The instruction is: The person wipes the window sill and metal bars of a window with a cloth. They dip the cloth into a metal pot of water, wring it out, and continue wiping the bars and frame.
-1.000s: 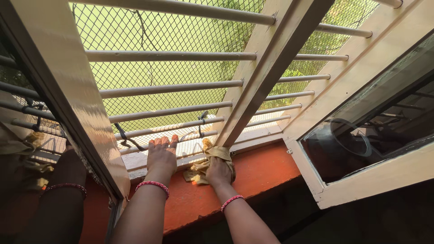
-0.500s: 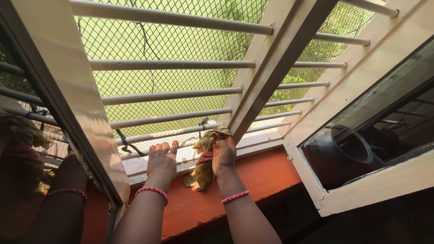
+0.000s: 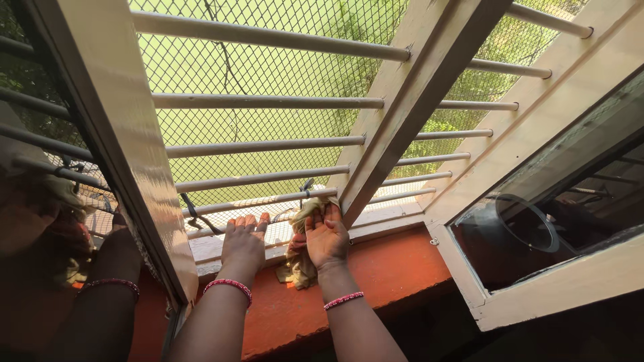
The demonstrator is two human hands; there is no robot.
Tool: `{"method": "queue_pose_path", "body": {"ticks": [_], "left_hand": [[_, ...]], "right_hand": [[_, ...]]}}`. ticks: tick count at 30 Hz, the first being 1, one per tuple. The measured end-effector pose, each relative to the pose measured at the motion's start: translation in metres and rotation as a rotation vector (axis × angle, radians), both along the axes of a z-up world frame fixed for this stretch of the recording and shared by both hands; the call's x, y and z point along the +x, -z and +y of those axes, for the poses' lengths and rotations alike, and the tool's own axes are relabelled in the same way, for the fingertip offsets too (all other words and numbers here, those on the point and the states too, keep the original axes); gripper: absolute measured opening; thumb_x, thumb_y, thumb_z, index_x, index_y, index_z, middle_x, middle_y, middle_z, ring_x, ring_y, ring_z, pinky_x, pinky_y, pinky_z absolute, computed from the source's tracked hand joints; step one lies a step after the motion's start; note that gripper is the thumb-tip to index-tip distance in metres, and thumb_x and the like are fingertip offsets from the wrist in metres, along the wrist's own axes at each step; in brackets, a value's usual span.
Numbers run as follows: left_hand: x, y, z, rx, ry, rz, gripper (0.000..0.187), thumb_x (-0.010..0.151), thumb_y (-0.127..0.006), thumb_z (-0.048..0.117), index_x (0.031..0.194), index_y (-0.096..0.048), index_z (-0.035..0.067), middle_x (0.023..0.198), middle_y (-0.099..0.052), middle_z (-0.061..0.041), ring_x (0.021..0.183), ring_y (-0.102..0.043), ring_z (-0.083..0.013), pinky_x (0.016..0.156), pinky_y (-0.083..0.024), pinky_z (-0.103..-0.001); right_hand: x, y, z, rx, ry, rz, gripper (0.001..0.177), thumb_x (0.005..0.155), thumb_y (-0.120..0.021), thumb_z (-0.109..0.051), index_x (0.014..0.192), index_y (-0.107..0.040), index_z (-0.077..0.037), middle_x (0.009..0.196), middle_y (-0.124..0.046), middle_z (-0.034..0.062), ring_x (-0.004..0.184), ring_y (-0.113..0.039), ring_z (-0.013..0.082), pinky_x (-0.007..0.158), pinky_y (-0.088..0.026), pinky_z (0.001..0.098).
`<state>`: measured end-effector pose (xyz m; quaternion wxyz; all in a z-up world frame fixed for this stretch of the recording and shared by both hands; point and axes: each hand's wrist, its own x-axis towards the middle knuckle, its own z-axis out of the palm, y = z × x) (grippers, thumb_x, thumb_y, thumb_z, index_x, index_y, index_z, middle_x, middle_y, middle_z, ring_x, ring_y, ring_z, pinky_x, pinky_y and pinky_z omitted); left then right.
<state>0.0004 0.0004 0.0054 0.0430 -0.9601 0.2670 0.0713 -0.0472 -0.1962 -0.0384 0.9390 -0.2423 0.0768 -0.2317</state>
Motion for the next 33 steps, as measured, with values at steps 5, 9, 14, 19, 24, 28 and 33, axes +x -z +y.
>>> {"method": "queue_pose_path", "body": {"ticks": [5,9,14,19,24,28,33], "left_hand": [[-0.001,-0.001,0.002,0.066,0.005,0.107,0.068,0.103,-0.037,0.019,0.166,-0.014,0.024,0.167,-0.03,-0.007,0.154,-0.028,-0.0245,0.127,-0.011,-0.046],[0.002,0.0,0.003,0.025,0.012,0.051,0.067,0.103,-0.034,0.018,0.165,-0.012,0.024,0.168,-0.026,-0.009,0.154,-0.024,-0.0253,0.125,-0.011,-0.045],[0.004,0.002,0.0,0.038,-0.002,0.105,0.071,0.101,-0.033,0.015,0.166,-0.005,0.026,0.17,-0.018,-0.007,0.156,-0.018,-0.0236,0.126,-0.007,-0.045],[0.003,0.001,-0.001,0.04,0.003,0.089,0.073,0.1,-0.033,0.014,0.166,-0.005,0.024,0.169,-0.021,-0.006,0.156,-0.019,-0.0234,0.124,-0.007,-0.045],[0.003,-0.005,-0.001,0.055,-0.021,0.169,0.066,0.103,-0.029,0.014,0.166,-0.011,0.027,0.168,-0.028,-0.006,0.154,-0.029,-0.0233,0.127,-0.008,-0.045],[0.005,0.0,0.001,0.026,-0.006,0.14,0.07,0.101,-0.031,0.012,0.167,-0.01,0.026,0.167,-0.032,-0.007,0.152,-0.033,-0.0233,0.127,-0.01,-0.045],[0.006,0.002,0.001,0.03,-0.009,0.126,0.071,0.101,-0.032,0.013,0.166,-0.009,0.027,0.168,-0.027,-0.007,0.153,-0.028,-0.0229,0.126,-0.009,-0.044]], "right_hand": [[0.034,-0.031,-0.021,0.127,-0.173,-0.174,0.053,0.076,-0.059,-0.018,0.125,-0.055,0.001,0.124,-0.058,0.0149,0.111,-0.057,0.0282,0.102,-0.046,0.0474],[0.068,-0.012,-0.019,0.227,-0.01,-0.083,0.052,0.071,-0.055,-0.017,0.122,-0.054,-0.006,0.119,-0.059,0.0106,0.108,-0.056,0.0256,0.096,-0.047,0.0472],[0.019,0.004,-0.004,-0.051,0.088,-0.032,0.074,0.076,-0.055,-0.015,0.149,-0.044,-0.007,0.139,-0.054,0.0065,0.121,-0.049,0.0215,0.104,-0.039,0.0375],[-0.031,-0.039,0.013,-0.732,0.324,-0.072,0.089,0.074,-0.052,-0.007,0.159,-0.027,-0.008,0.158,-0.039,0.009,0.145,-0.037,0.0216,0.121,-0.023,0.0381],[-0.033,-0.096,-0.01,-1.88,0.862,0.007,0.074,0.088,-0.056,-0.009,0.159,-0.035,-0.002,0.16,-0.043,0.0187,0.152,-0.039,0.0327,0.13,-0.028,0.0488],[-0.011,-0.08,-0.01,-2.34,0.931,0.381,0.078,0.09,-0.067,-0.02,0.156,-0.034,0.003,0.156,-0.041,0.0272,0.138,-0.042,0.0428,0.119,-0.033,0.0535],[-0.009,-0.022,0.006,-2.199,0.641,0.62,0.093,0.07,-0.073,-0.018,0.15,-0.032,0.009,0.15,-0.038,0.0323,0.134,-0.037,0.0521,0.109,-0.033,0.0552]]}}
